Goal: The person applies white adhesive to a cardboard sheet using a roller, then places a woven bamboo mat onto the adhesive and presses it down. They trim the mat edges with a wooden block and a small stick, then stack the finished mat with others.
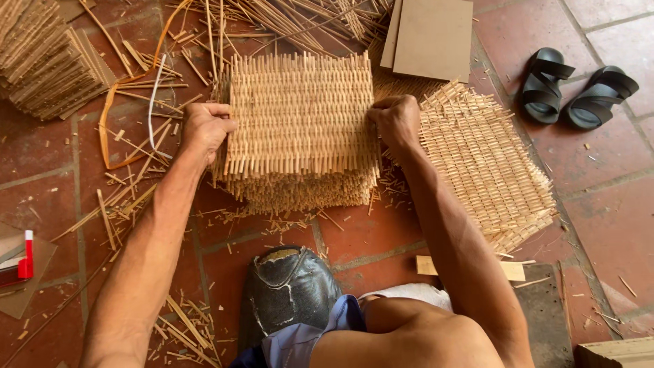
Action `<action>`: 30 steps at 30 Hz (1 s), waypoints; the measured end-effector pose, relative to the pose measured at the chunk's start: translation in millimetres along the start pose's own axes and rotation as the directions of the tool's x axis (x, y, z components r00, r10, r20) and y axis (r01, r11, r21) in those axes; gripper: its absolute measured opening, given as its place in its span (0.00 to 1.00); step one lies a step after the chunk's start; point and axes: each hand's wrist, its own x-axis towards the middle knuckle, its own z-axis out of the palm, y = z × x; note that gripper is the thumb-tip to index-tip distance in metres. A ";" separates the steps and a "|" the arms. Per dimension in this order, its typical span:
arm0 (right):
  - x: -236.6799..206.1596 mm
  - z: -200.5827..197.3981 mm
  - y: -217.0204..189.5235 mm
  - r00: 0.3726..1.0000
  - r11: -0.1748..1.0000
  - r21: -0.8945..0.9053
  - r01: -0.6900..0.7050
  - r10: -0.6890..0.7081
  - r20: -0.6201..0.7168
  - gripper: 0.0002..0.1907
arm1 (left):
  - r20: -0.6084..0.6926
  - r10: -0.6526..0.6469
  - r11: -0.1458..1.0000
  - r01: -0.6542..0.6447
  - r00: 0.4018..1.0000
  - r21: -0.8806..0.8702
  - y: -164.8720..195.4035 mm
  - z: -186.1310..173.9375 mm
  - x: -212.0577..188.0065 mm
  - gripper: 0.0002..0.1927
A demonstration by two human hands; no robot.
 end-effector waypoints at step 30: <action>28.6 33.6 28.6 0.980 0.928 -0.321 0.187 -0.199 -0.005 0.09 | 0.117 0.028 0.999 -0.030 0.993 0.013 -1.6 -2.6 32.3 0.19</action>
